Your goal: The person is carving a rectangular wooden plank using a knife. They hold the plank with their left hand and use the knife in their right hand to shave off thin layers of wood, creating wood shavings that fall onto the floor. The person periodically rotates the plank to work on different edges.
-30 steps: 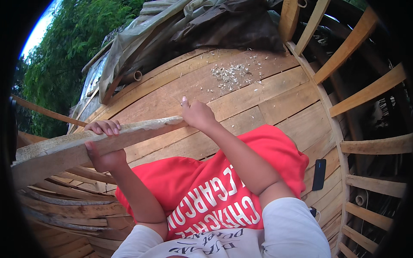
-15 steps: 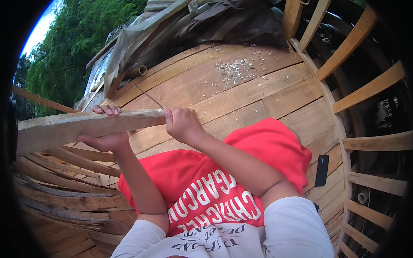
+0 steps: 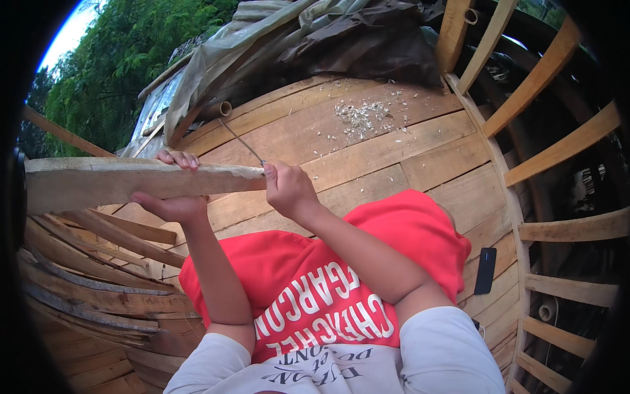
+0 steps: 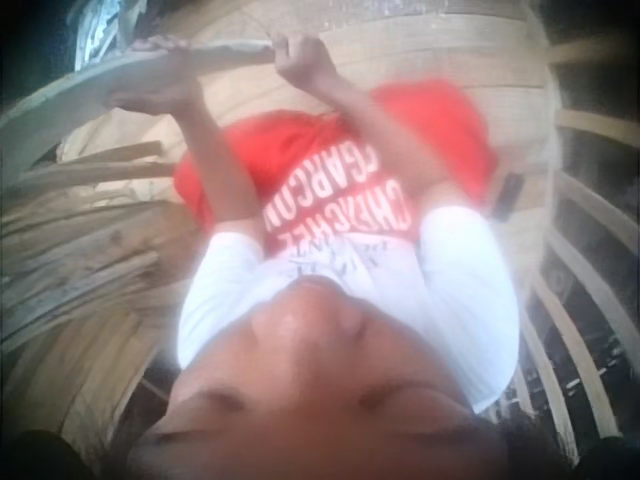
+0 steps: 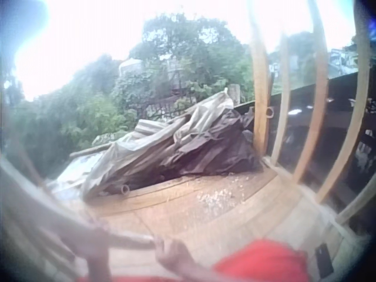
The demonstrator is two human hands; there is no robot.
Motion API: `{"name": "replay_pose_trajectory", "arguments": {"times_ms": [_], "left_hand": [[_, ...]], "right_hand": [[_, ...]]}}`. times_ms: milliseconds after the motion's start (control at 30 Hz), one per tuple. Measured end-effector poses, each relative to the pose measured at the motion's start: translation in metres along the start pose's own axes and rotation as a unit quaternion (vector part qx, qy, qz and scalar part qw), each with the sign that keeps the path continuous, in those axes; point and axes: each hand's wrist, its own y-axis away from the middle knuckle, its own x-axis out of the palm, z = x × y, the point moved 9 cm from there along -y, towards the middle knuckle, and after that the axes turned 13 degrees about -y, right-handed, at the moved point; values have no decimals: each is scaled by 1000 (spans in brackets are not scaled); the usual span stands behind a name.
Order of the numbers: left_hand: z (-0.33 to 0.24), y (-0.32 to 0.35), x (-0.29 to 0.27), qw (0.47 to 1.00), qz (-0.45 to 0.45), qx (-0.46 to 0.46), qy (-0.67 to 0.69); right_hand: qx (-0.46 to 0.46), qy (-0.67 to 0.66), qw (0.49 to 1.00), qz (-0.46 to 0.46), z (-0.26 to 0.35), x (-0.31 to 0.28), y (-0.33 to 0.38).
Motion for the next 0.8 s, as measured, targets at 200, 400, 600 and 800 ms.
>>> {"name": "replay_pose_trajectory", "arguments": {"times_ms": [200, 400, 600, 800], "left_hand": [[-5, -5, 3, 1000, -15, 7, -25], [-4, 1, 19, 999, -20, 0, -27], [-1, 11, 22, 1000, -14, -5, -26], [-9, 8, 10, 999, -15, 15, -44]], "right_hand": [[-7, 7, 1000, -27, -7, 2, 5], [52, 82, 995, -19, -56, 4, 2], [8, 71, 997, -36, -54, 0, 12], [-8, 37, 999, -13, -26, 9, 15]]}}
